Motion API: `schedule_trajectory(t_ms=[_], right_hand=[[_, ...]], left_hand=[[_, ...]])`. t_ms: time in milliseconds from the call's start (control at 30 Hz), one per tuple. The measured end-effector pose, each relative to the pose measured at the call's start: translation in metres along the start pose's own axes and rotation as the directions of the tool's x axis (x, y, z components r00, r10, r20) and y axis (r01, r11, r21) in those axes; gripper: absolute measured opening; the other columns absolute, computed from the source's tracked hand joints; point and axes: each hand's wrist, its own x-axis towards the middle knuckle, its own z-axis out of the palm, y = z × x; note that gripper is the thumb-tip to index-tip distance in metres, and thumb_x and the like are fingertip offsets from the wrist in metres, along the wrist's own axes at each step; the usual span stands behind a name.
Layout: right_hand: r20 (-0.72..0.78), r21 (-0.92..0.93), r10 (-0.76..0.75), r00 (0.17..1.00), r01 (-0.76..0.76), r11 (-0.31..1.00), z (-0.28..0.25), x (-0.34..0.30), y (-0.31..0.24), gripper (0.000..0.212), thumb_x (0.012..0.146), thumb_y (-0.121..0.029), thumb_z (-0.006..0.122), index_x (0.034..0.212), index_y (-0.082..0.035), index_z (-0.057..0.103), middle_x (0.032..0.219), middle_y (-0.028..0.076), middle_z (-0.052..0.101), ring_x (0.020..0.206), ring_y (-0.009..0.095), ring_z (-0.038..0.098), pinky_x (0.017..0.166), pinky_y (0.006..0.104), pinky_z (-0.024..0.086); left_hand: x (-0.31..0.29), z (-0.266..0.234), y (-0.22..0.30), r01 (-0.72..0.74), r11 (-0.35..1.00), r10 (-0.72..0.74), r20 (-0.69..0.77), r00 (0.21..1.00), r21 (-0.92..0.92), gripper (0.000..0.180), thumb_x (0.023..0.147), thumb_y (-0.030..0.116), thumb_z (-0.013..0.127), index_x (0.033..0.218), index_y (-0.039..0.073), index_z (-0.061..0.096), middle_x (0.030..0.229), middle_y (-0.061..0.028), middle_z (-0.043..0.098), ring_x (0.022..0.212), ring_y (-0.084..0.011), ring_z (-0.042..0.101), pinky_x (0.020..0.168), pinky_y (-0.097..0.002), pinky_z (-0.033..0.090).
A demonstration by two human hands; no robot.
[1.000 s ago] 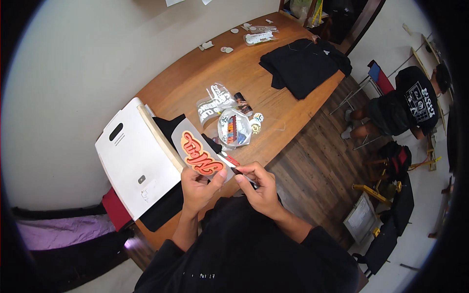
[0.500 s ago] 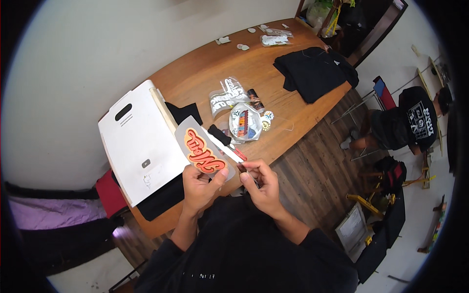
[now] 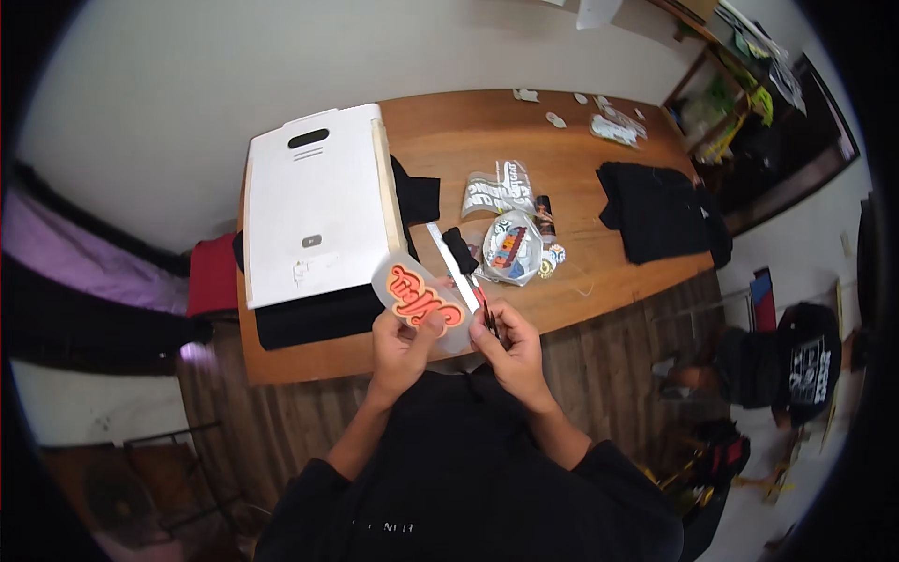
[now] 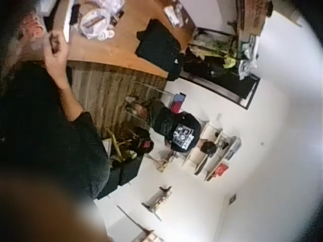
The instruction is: Trimming printed heat transfer decals with a pair of scissors at a workbench.
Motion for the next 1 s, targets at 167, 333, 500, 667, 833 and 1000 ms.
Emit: schedule_trajectory(t_ms=[167, 333, 500, 667, 833, 1000], right_hand=[[0.045, -0.071, 0.047, 0.998, -0.044, 0.997, -0.042, -0.018, -0.016, 0.009, 0.087, -0.010, 0.057, 0.089, -0.003, 0.053, 0.070, -0.003, 0.049, 0.056, 0.001, 0.041, 0.049, 0.0161, 0.030], [-0.010, -0.052, 0.018, 1.000, -0.019, 0.998, -0.082, -0.022, -0.038, 0.007, 0.089, -0.005, 0.055, 0.094, 0.000, 0.053, 0.077, -0.002, 0.052, 0.068, 0.003, 0.047, 0.062, 0.0171, 0.039], [0.010, 0.009, -0.012, 1.000, 0.012, 1.000, -0.117, -0.019, -0.048, 0.005, 0.088, -0.005, 0.057, 0.092, -0.001, 0.055, 0.073, -0.006, 0.049, 0.057, -0.002, 0.036, 0.048, 0.0150, 0.024], [0.460, -0.243, 0.019, 0.888, 0.105, 0.964, -0.142, -0.013, -0.053, 0.008, 0.083, -0.003, 0.059, 0.089, -0.002, 0.053, 0.079, -0.003, 0.051, 0.064, 0.002, 0.045, 0.054, 0.0162, 0.034], [0.490, -0.107, 0.005, 0.872, 0.054, 0.993, -0.127, -0.017, -0.058, 0.011, 0.087, -0.008, 0.056, 0.096, -0.002, 0.053, 0.083, -0.002, 0.051, 0.059, -0.001, 0.042, 0.049, 0.0149, 0.030], [0.382, 0.060, -0.022, 0.924, -0.001, 0.998, -0.136, -0.028, -0.048, 0.025, 0.096, -0.022, 0.045, 0.109, -0.001, 0.048, 0.083, -0.001, 0.050, 0.057, 0.000, 0.037, 0.049, 0.0144, 0.027]], left_hand=[[-0.015, 0.020, 0.000, 0.041, 0.994, -0.057, -0.162, 0.985, -0.106, 0.025, 0.093, 0.013, 0.050, 0.103, -0.007, 0.061, 0.093, -0.0091, 0.065, 0.081, -0.0092, 0.060, 0.073, -0.0214, 0.047], [-0.040, 0.044, -0.005, 0.040, 0.998, -0.048, -0.169, 0.984, -0.049, 0.019, 0.089, 0.011, 0.057, 0.097, -0.006, 0.064, 0.080, -0.0061, 0.065, 0.067, -0.0069, 0.058, 0.059, -0.0196, 0.047], [-0.068, 0.058, -0.009, 0.131, 0.969, -0.127, -0.034, 0.991, 0.209, 0.020, 0.079, 0.012, 0.069, 0.093, -0.003, 0.065, 0.077, -0.0045, 0.065, 0.066, -0.0073, 0.058, 0.059, -0.0212, 0.047], [-0.073, 0.071, 0.004, -0.033, 0.912, -0.065, 0.224, 0.972, 0.408, 0.040, 0.071, 0.015, 0.076, 0.105, 0.001, 0.061, 0.089, -0.0072, 0.066, 0.078, -0.0134, 0.060, 0.073, -0.0258, 0.047], [-0.078, 0.109, 0.001, 0.010, 0.894, -0.075, 0.129, 0.989, 0.448, 0.034, 0.075, 0.016, 0.074, 0.102, 0.000, 0.062, 0.072, -0.0013, 0.062, 0.065, -0.0056, 0.054, 0.058, -0.0209, 0.042], [-0.087, 0.133, -0.015, 0.115, 0.987, -0.098, -0.141, 0.985, 0.116, 0.012, 0.082, 0.011, 0.067, 0.083, -0.001, 0.063, 0.064, 0.0035, 0.059, 0.057, 0.0010, 0.048, 0.048, -0.0149, 0.032]])
